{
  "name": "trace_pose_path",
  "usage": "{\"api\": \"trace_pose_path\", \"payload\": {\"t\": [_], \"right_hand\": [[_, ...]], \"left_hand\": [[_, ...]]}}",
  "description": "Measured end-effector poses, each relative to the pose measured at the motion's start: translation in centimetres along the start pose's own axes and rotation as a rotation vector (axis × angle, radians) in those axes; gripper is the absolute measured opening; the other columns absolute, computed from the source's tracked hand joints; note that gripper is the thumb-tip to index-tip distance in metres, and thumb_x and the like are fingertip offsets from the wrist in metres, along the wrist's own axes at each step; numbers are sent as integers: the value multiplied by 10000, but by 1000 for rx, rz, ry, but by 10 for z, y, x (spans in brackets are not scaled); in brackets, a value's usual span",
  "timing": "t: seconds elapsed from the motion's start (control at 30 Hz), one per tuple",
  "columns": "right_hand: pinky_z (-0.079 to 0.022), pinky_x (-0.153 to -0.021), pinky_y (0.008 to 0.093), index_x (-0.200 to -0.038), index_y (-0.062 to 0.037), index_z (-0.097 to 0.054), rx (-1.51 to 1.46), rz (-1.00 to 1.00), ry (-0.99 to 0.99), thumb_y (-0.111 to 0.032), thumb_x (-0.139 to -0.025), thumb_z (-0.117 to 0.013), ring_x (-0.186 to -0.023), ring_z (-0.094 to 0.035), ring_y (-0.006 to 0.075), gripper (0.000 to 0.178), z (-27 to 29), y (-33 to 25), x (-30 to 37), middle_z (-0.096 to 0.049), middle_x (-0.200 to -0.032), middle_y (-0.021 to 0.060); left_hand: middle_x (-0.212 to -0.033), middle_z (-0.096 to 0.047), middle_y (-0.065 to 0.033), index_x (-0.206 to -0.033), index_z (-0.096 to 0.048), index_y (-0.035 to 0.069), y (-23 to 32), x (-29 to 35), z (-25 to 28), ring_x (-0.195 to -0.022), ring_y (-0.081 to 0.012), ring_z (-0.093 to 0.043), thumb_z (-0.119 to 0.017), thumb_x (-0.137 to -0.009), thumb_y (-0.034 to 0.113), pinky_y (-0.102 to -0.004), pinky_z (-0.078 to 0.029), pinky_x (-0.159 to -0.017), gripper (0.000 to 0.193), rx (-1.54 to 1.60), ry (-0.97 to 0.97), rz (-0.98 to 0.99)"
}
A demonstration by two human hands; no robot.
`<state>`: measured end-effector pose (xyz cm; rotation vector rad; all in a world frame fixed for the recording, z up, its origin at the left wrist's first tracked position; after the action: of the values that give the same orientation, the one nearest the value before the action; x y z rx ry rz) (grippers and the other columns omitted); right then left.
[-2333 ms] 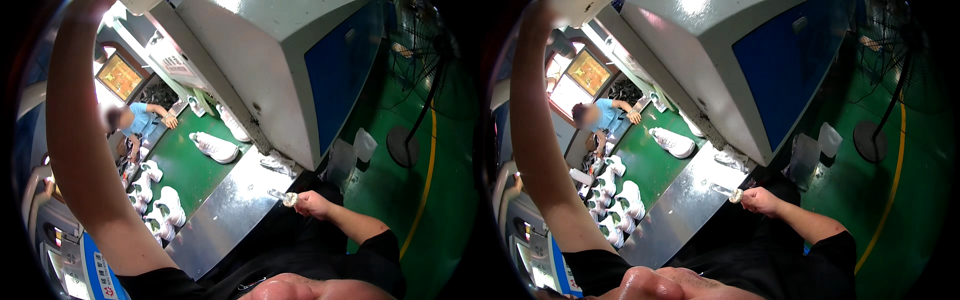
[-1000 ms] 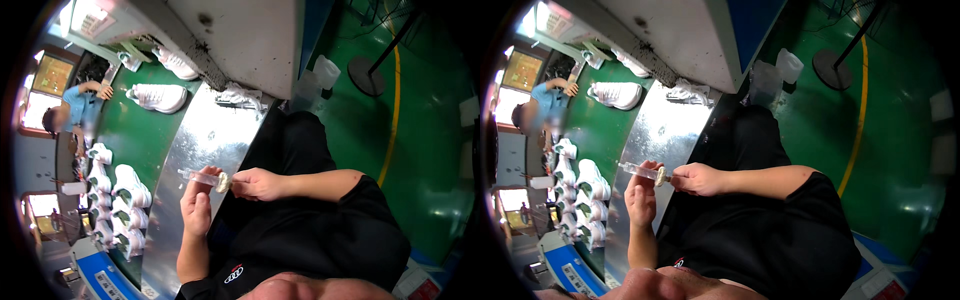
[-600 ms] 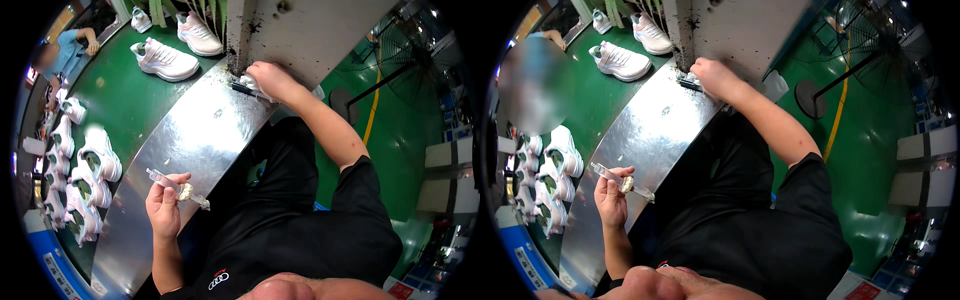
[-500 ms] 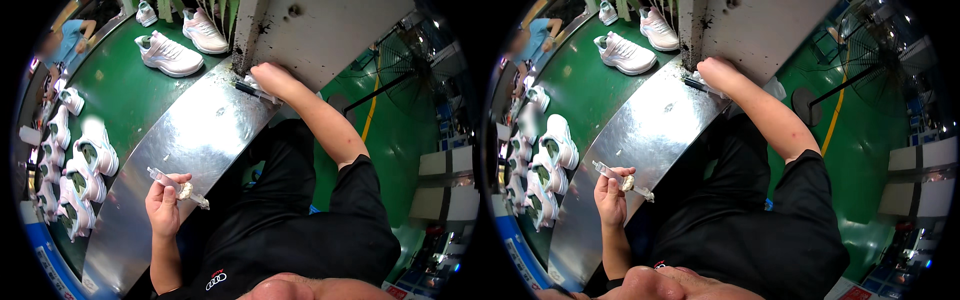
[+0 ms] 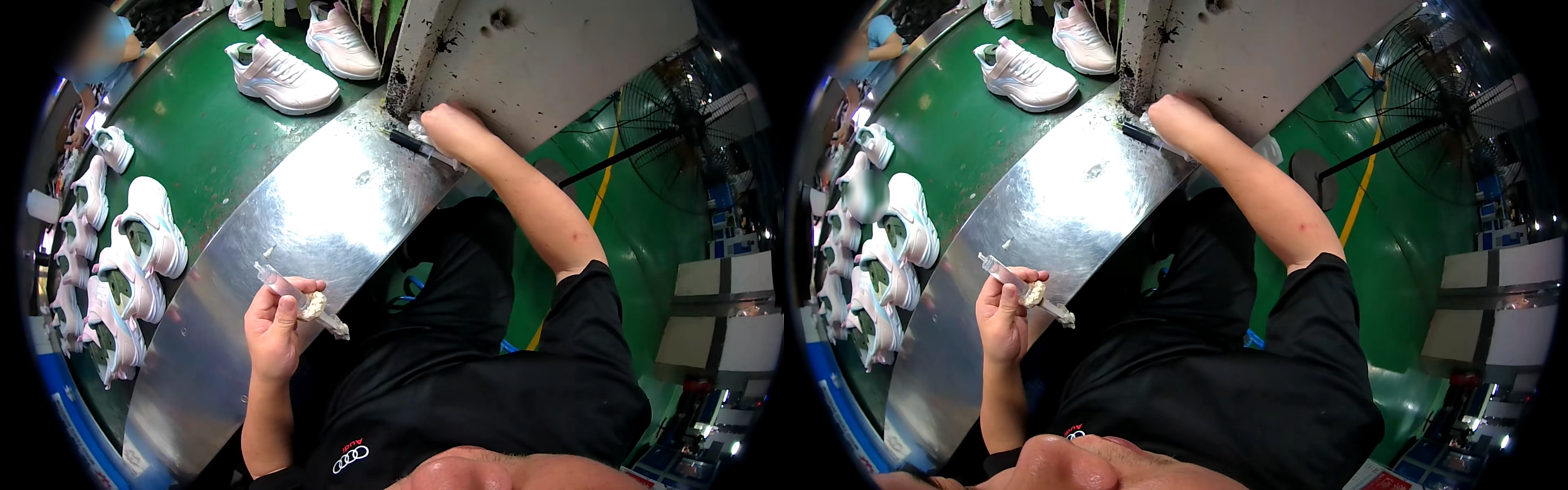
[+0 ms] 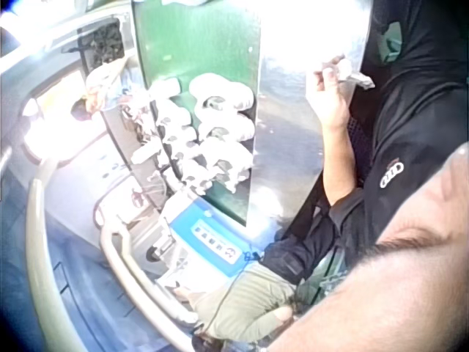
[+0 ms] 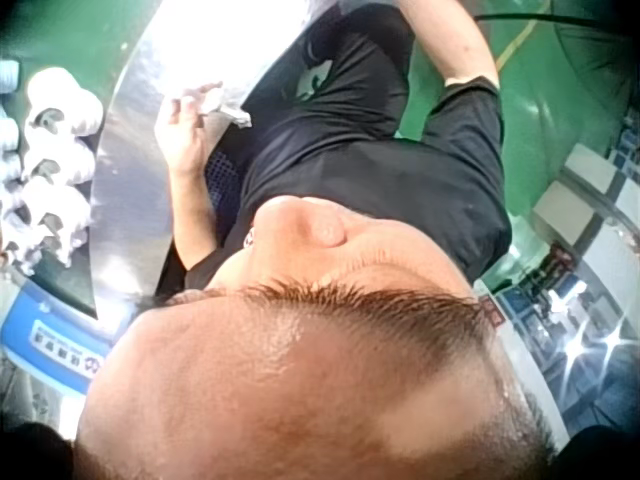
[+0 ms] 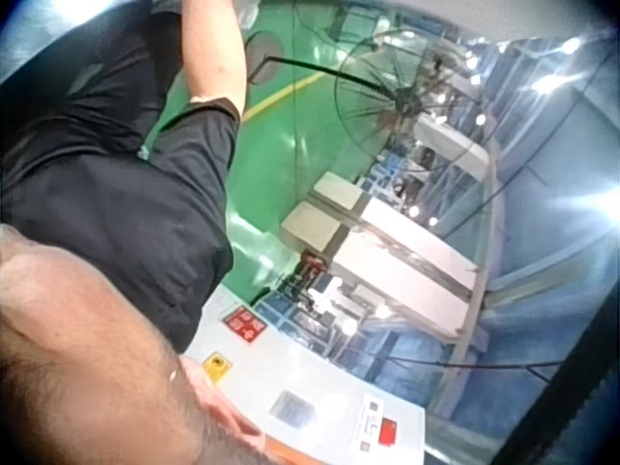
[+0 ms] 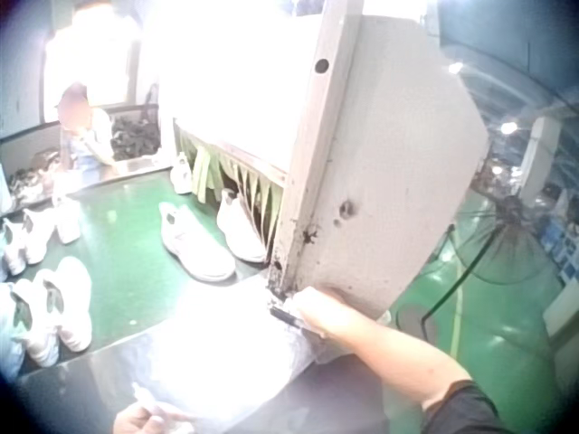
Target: The person applies a liquid from a syringe to the seams of several pink and white shoes, picks up a new shoe from a conveyor belt, refills the syringe from a plastic bottle, and wipes the work surface with a cloth.
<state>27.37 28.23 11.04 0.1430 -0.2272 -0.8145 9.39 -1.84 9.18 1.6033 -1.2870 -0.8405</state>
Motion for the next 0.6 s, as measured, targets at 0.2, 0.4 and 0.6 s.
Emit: {"api": "trace_pose_path", "payload": {"t": [0.2,0.4,0.6], "right_hand": [[-501,-690,418,-803,-3,-642,-253,16,301,-55,-774,-542,-763,-622,339,117,35,13,19,-633,-821,193],[-451,-621,274,-883,1,-624,-735,111,519,-119,-819,-608,-647,-541,148,138,85,-9,60,-608,-758,82],[-476,-701,268,-829,33,-593,-1178,447,447,-43,-795,-620,-773,-602,155,88,94,-65,102,-638,-843,104]], "left_hand": [[-1026,-601,-164,-1029,-529,-55,1,-5,-6,-963,-222,-587,-504,-934,189,-330,-455,-860,263,11,-5,-4],[-1032,-604,-167,-1040,-526,-45,13,-3,-40,-950,-203,-589,-513,-927,165,-318,-460,-845,239,104,-167,-10],[-936,-606,-97,-1173,-492,-65,9,-14,-88,-859,-126,-566,-498,-931,144,-260,-459,-776,321,98,-294,146]]}}
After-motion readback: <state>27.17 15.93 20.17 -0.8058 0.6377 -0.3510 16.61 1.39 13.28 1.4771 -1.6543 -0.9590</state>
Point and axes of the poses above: each hand's wrist, its own x-axis away from the middle knuckle, its own z-axis out of the back of the hand, y = z × x, the point moved 6 cm from there along -x, towards the middle knuckle
